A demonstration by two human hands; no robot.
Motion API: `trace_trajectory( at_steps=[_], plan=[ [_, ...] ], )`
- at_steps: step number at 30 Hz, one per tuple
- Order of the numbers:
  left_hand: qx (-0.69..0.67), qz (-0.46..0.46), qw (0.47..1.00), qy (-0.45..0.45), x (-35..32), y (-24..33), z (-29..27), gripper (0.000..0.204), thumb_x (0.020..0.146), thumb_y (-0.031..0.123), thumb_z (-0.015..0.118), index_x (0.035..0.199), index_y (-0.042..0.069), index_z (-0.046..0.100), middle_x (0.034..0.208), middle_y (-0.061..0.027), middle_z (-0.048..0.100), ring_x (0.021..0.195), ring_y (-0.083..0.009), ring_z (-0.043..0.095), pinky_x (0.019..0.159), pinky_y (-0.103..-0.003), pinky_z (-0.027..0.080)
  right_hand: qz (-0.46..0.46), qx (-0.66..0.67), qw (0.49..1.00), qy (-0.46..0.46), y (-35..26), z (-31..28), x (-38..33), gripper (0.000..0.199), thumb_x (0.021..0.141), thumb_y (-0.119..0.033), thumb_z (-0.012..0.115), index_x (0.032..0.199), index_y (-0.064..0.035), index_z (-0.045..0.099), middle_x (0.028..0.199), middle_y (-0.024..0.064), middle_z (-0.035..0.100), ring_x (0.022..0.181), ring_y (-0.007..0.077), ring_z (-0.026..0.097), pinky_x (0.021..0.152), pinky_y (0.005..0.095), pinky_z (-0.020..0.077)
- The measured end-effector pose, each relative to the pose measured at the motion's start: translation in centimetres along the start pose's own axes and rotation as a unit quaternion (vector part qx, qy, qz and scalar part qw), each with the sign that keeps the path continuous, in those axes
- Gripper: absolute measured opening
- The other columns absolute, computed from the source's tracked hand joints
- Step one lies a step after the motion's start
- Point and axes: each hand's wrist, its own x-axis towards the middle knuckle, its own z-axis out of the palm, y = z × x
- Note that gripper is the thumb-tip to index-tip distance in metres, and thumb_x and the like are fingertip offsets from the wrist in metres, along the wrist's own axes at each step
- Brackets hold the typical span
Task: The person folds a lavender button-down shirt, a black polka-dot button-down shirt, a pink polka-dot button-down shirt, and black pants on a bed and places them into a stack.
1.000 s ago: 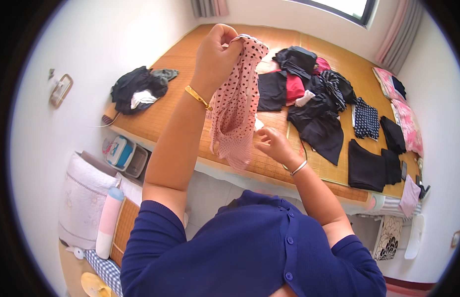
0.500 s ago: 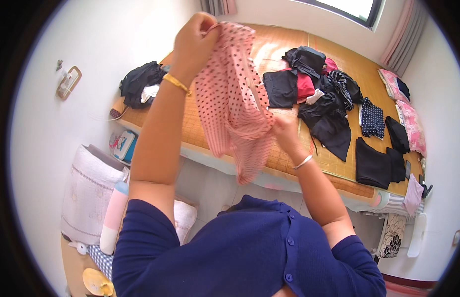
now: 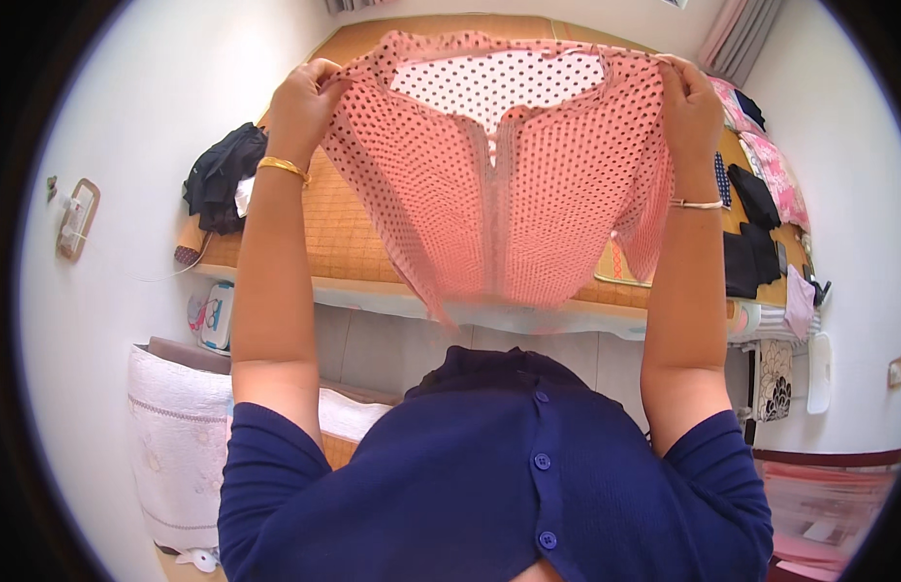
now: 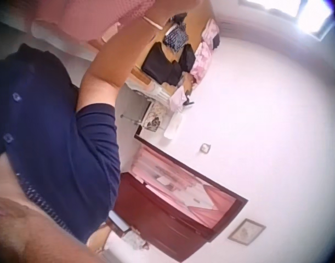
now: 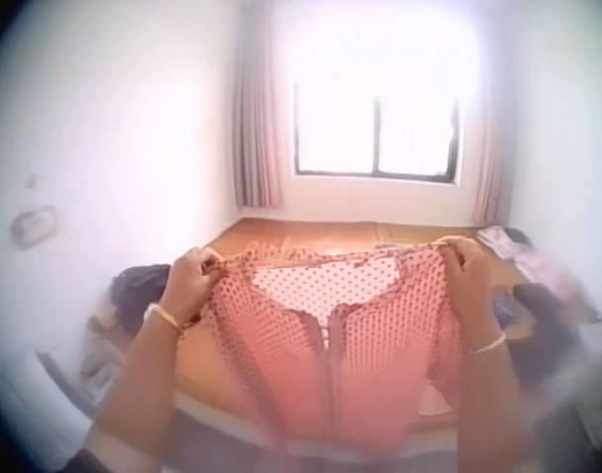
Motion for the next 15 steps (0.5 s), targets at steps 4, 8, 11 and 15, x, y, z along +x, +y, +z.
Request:
trace_trajectory(
  at_steps=[4,8,11,15],
  plan=[
    [0.013,0.016,1.0,0.01,0.6,-1.9,-1.0,0.018,0.081,0.022,0.065,0.089,0.006,0.066,0.081,-0.01,0.064,0.071,-0.0212,0.061,0.066,-0.031,0.048,-0.033,-0.026,0.999,0.021,-1.2,-0.1,0.5,0.023,0.086,-0.025,0.059,0.096,-0.0058,0.068,0.083,0.0123,0.066,0.073,0.0238,0.062,0.068,0.032,0.047],
    [0.012,-0.007,1.0,0.024,-0.4,-2.5,-2.4,0.017,0.082,0.023,0.065,0.089,0.007,0.067,0.078,-0.0082,0.065,0.069,-0.0191,0.062,0.064,-0.03,0.048,-0.025,-0.048,0.998,0.036,-2.7,0.3,-0.1,0.023,0.085,-0.025,0.06,0.095,-0.0074,0.069,0.085,0.0112,0.067,0.077,0.0242,0.064,0.07,0.032,0.0474],
    [0.002,-0.035,0.998,0.045,-1.9,-2.6,-3.4,0.018,0.082,0.023,0.065,0.089,0.007,0.067,0.074,-0.0073,0.066,0.065,-0.0174,0.061,0.062,-0.028,0.047,0.009,-0.062,0.998,0.018,-4.5,0.0,-1.2,0.023,0.084,-0.027,0.06,0.094,-0.0082,0.069,0.086,0.0101,0.067,0.078,0.0247,0.064,0.071,0.0319,0.0473],
    [-0.042,-0.065,0.99,0.119,-6.0,-2.4,-4.9,0.017,0.086,0.02,0.063,0.092,0.004,0.065,0.081,-0.006,0.066,0.066,-0.0141,0.061,0.062,-0.025,0.048,0.038,-0.098,0.994,0.003,-7.1,-1.3,-3.9,0.019,0.082,-0.02,0.065,0.093,-0.0058,0.069,0.082,0.005,0.067,0.066,0.0123,0.059,0.064,0.0249,0.0464]
  ],
)
